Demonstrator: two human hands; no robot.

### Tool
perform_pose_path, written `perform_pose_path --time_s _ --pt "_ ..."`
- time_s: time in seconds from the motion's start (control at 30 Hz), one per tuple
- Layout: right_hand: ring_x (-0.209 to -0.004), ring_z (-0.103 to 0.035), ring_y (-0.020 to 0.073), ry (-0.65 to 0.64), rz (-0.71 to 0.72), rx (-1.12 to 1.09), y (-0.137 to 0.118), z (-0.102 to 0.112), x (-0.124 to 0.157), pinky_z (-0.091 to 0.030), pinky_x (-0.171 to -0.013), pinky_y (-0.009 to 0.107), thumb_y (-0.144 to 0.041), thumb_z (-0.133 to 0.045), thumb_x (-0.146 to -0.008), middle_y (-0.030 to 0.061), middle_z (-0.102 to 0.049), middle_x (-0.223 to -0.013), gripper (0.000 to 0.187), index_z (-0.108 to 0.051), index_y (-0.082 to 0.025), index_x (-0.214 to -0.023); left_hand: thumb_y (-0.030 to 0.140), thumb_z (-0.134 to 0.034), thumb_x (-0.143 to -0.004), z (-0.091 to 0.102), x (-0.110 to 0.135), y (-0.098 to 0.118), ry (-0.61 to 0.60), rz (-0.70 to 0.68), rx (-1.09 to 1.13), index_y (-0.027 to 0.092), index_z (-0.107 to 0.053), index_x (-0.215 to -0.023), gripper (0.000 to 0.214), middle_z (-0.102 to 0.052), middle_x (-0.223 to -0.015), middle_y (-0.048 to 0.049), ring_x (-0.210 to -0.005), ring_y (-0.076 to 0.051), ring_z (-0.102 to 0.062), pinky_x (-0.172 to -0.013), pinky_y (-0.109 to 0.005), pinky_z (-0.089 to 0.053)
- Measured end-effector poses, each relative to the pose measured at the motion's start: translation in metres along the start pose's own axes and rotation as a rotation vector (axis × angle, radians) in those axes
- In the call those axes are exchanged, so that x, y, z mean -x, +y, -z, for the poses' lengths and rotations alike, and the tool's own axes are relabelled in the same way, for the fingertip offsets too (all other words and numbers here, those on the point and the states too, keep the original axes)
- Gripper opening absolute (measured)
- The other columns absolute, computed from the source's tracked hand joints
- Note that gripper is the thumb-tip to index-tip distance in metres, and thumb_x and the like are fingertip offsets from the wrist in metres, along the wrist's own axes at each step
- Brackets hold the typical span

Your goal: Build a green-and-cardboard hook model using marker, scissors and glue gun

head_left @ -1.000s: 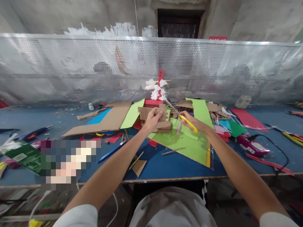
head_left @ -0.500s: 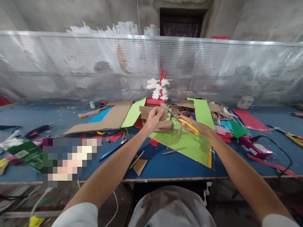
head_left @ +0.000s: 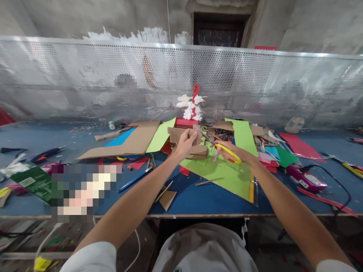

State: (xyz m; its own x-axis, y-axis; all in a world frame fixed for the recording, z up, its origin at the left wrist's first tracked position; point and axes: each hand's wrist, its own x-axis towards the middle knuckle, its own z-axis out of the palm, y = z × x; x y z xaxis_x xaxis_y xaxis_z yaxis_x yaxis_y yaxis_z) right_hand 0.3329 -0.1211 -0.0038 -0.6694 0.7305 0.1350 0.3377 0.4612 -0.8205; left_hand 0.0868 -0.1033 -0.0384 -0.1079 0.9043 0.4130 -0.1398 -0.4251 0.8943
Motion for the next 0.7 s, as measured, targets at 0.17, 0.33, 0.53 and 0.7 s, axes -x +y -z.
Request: perform_pose_path --time_s 0.17,0.33,0.53,0.7 --pt "-0.047 -0.032 0.0103 -0.056 -0.015 -0.029 0.0011 0.0006 0.0006 -0.028 -0.042 0.024 -0.064 -0.062 -0.09 -0.0074 -0.04 -0.061 0.046 -0.06 -0.024 -0.113 0.048 -0.081 -0.081 -0.0015 -0.0018 -0.0016 0.026 0.017 0.095 0.019 -0.06 -0.092 0.037 -0.06 -0.07 0.0033 -0.055 -0.009 -0.051 -0.052 -0.021 -0.042" --pt "-0.048 -0.033 0.0091 -0.051 0.014 -0.025 0.0018 0.0003 0.0001 -0.029 -0.042 0.023 -0.064 -0.061 -0.091 -0.0075 -0.041 -0.062 0.044 -0.057 -0.022 -0.101 0.048 -0.084 -0.079 -0.0011 -0.001 -0.002 0.042 0.009 0.083 0.02 -0.059 -0.09 0.039 -0.058 -0.069 0.004 -0.058 -0.009 -0.054 -0.053 -0.02 -0.044" --pt "-0.043 -0.031 0.007 -0.079 0.009 -0.028 -0.0004 -0.0014 -0.0011 -0.03 -0.039 0.021 -0.064 -0.06 -0.094 -0.008 -0.041 -0.056 0.044 -0.048 -0.022 -0.086 0.043 -0.083 -0.082 -0.0022 0.0017 0.0008 0.061 -0.016 0.048 0.019 -0.058 -0.089 0.035 -0.056 -0.068 0.0044 -0.059 -0.009 -0.055 -0.054 -0.019 -0.044" --pt "-0.041 -0.032 0.0063 0.022 0.011 -0.002 -0.0071 -0.0082 0.0004 -0.029 -0.039 0.022 -0.059 -0.064 -0.092 -0.0079 -0.04 -0.057 0.042 -0.048 -0.022 -0.08 0.039 -0.081 -0.085 -0.0017 0.0028 0.003 0.072 -0.025 0.021 0.019 -0.057 -0.087 0.031 -0.054 -0.066 0.0047 -0.059 -0.01 -0.053 -0.054 -0.02 -0.044"
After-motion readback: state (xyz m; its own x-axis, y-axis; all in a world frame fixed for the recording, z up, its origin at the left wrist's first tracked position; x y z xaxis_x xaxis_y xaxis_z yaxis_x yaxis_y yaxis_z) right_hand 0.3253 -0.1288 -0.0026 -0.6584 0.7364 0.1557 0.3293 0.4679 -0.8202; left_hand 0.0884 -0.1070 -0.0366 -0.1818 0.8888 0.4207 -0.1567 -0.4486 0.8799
